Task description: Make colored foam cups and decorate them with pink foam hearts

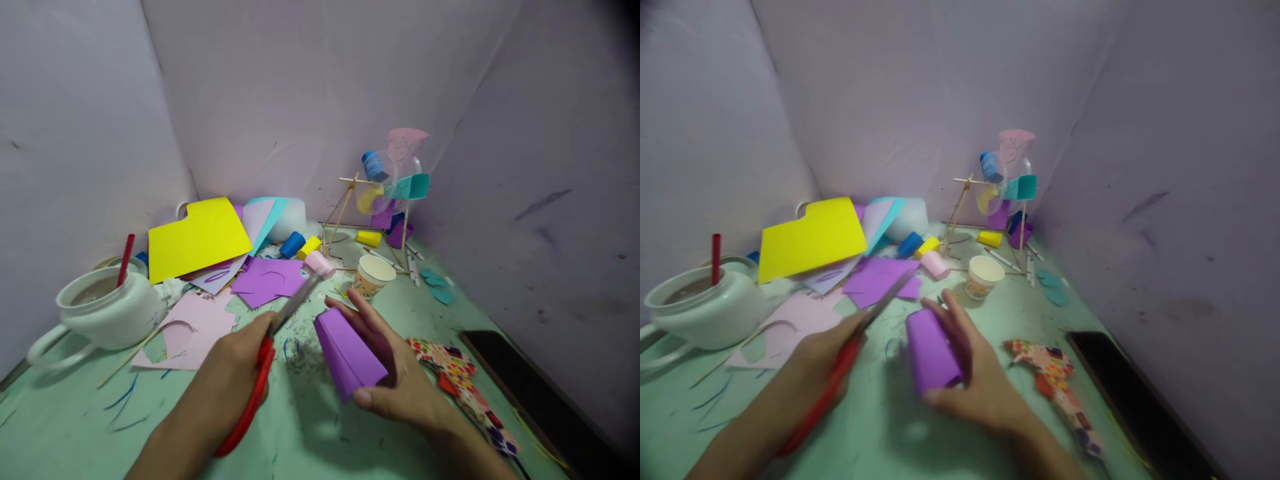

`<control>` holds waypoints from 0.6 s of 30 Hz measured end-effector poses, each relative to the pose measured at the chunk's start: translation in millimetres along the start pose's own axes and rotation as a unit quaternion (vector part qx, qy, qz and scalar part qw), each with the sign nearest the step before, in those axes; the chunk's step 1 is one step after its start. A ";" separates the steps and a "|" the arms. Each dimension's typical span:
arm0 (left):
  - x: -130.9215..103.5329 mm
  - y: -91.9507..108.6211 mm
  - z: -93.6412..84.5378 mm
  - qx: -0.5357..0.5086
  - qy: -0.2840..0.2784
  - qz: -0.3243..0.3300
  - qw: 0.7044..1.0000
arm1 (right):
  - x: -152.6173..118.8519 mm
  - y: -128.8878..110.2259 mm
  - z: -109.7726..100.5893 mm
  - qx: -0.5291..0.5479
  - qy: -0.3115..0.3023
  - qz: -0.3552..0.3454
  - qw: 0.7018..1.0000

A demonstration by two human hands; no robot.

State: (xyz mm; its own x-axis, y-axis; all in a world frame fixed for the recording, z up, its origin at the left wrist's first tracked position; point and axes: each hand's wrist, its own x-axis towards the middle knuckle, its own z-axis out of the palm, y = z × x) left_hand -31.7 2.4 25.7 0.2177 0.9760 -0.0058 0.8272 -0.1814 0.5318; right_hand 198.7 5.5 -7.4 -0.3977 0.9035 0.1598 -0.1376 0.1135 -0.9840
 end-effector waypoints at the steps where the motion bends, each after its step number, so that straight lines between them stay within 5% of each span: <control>1: 2.2 -1.6 -1.4 0.028 0.025 -0.042 0.998 | 1.5 0.8 -0.4 0.031 0.015 0.011 0.999; 6: 12.7 -14.0 -6.6 0.207 0.030 -0.199 0.957 | 4.8 3.7 -3.9 0.184 0.071 0.087 0.976; 18: 17.7 -40.8 -3.4 0.186 -0.004 -0.207 0.960 | 3.5 -3.2 0.2 0.270 0.030 0.106 0.957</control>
State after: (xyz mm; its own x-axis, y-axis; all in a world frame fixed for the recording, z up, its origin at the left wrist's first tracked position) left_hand -63.3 27.4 6.8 -0.1676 0.9729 -0.1594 0.9711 0.1908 0.1434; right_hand 197.6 8.3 -3.7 -0.4179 0.9066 -0.0590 -0.5145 -0.2897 -0.8071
